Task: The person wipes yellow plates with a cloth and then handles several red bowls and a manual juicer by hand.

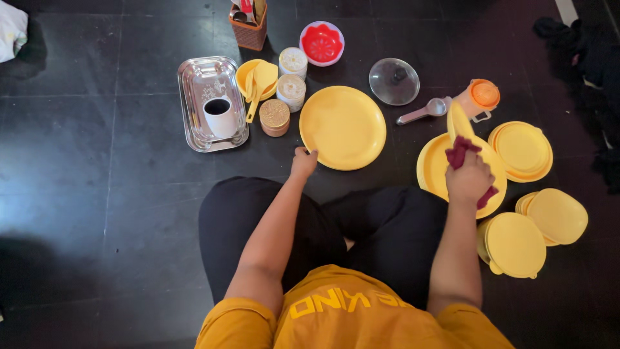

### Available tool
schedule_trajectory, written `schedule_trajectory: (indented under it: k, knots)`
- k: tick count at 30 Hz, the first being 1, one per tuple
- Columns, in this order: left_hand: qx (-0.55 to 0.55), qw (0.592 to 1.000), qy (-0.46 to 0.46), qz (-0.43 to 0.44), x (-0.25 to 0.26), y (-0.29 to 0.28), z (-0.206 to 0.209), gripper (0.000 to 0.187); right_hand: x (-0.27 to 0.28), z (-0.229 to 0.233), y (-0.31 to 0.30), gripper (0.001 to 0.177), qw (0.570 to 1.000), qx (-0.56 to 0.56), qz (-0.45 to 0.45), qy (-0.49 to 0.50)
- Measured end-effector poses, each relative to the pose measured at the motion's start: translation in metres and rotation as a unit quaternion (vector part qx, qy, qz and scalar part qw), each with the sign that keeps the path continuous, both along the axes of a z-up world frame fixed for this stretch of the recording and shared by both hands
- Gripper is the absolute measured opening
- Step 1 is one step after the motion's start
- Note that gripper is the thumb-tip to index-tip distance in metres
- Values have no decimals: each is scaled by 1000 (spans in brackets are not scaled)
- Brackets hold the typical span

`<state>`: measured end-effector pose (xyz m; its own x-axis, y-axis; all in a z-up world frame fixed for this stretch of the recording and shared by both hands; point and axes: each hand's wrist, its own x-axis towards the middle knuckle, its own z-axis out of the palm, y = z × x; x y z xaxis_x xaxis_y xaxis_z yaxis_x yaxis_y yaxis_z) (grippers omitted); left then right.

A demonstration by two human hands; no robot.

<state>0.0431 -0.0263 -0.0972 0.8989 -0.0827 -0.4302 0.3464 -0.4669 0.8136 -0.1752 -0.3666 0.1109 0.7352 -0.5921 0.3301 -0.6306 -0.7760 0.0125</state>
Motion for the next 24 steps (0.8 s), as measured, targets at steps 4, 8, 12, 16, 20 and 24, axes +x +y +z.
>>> schedule_trajectory:
  k: [4, 8, 12, 16, 20, 24]
  knots:
    - [-10, 1000, 7, -16, 0, -1, -1, 70, 13, -30, -4, 49, 986, 111, -39, 118]
    - [-92, 984, 145, 52, 2, -13, 6, 72, 30, -20, -3, 52, 946, 235, -80, 208]
    - [-144, 973, 172, 63, 7, -19, 1, 76, 29, -41, -27, 59, 934, 269, -104, 210]
    - [-166, 967, 178, 77, 8, -20, -2, 78, -13, -67, -69, 71, 895, 389, -209, -69]
    - [-171, 965, 190, 66, 4, -21, 12, 83, -60, -78, -96, 71, 833, 367, -357, -210]
    - [-191, 951, 230, 78, 0, -24, 39, 88, -92, -94, -91, 59, 805, 405, -382, -206]
